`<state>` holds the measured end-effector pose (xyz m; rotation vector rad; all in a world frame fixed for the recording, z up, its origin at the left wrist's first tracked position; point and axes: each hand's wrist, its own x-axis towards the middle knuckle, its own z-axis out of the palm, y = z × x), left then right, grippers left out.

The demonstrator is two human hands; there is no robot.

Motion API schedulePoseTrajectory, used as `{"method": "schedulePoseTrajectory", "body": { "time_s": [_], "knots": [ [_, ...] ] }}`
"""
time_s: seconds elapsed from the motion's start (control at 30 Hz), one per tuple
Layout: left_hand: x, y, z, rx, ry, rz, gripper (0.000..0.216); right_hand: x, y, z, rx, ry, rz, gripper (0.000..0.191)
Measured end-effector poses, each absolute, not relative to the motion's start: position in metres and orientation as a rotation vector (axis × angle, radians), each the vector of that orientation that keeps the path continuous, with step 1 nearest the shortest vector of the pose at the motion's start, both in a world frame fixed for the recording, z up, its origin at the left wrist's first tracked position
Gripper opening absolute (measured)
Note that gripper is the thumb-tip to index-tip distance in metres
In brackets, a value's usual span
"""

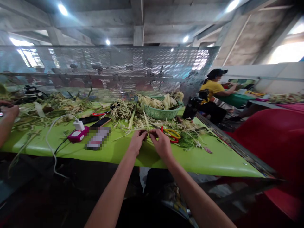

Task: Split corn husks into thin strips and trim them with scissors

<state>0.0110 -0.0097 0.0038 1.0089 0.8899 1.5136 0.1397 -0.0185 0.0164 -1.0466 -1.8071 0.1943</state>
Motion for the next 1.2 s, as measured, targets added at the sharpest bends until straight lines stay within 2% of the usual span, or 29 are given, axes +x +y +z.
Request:
{"method": "schedulePoseTrajectory", "body": {
  "time_s": [0.23,0.63,0.77,0.87,1.0,1.2],
  "knots": [
    [0.011,-0.015,0.008,1.097,0.869,1.466,0.031,0.141,-0.023,0.019,-1.068,-1.899,0.005,0.023],
    [0.006,0.0,-0.007,0.871,0.883,1.557,0.04,0.136,-0.024,0.013,-1.016,-2.133,-0.272,0.017],
    [0.007,-0.002,-0.004,0.859,0.848,1.554,0.041,0.141,-0.028,0.016,-0.978,-2.111,-0.147,0.017],
    [0.008,-0.005,0.0,0.906,0.865,1.545,0.04,0.144,-0.028,0.02,-0.909,-1.97,0.117,0.015],
    [0.009,-0.009,0.003,0.928,0.873,1.515,0.04,0.147,-0.019,0.019,-0.902,-1.785,0.431,0.021],
    [0.01,-0.014,0.006,0.979,0.928,1.49,0.04,0.148,-0.011,0.016,-0.953,-1.783,0.297,0.014]
  ]
}}
